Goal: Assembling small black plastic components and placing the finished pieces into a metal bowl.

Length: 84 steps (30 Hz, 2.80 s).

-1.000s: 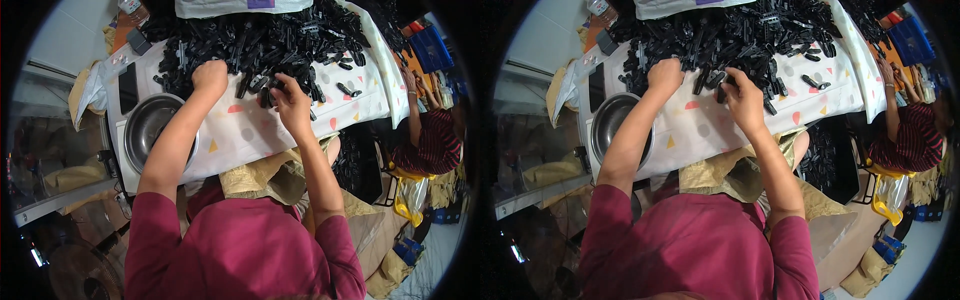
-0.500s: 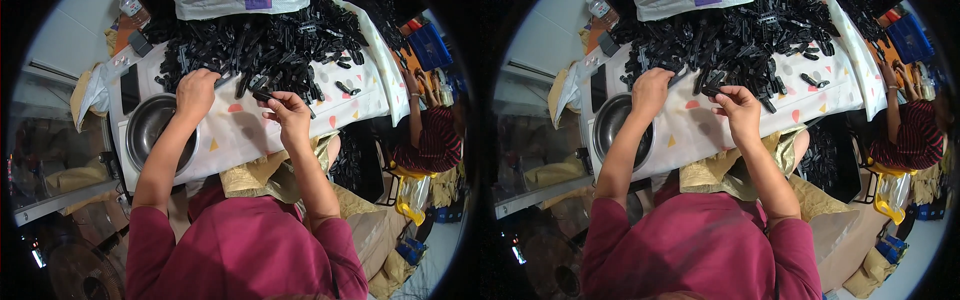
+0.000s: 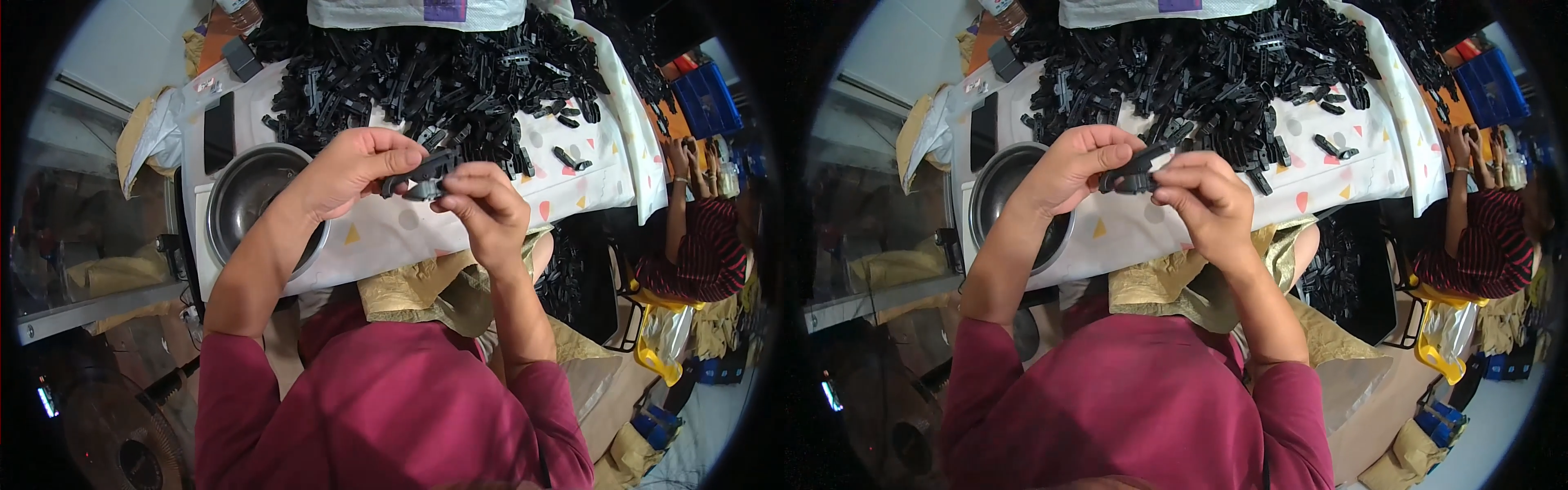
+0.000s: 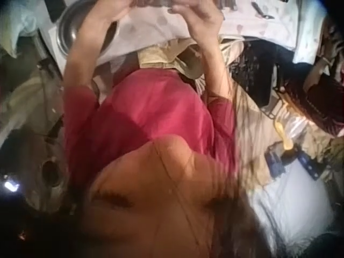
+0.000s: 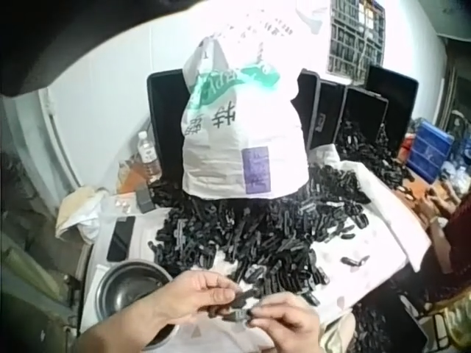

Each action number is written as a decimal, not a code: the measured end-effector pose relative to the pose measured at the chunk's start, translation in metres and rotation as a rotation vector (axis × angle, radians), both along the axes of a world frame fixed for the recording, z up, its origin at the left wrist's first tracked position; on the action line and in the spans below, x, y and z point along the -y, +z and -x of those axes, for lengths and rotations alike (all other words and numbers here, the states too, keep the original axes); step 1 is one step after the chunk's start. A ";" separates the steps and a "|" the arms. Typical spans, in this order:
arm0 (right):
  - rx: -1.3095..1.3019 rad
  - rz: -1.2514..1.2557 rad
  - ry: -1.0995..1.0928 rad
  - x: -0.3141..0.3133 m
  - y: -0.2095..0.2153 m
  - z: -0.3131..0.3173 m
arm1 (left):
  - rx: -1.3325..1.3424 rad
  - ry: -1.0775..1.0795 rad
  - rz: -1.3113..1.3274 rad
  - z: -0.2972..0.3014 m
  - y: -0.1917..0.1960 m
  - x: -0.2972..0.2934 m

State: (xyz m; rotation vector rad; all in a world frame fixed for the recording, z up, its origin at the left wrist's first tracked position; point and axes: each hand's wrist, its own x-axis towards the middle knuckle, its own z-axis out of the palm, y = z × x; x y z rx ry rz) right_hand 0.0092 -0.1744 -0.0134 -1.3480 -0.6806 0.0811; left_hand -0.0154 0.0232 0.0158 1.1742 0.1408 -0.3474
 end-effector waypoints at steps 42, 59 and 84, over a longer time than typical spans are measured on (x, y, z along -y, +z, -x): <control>0.756 1.304 -0.340 -0.037 -0.060 -0.085 | 0.266 0.074 -1.519 -0.032 -0.068 -0.023; 0.031 -0.028 -0.146 -0.028 0.006 0.031 | 0.724 0.253 0.082 0.030 -0.034 0.024; -0.028 0.401 -0.166 -0.026 -0.016 0.001 | 0.269 0.190 0.197 0.003 -0.052 0.005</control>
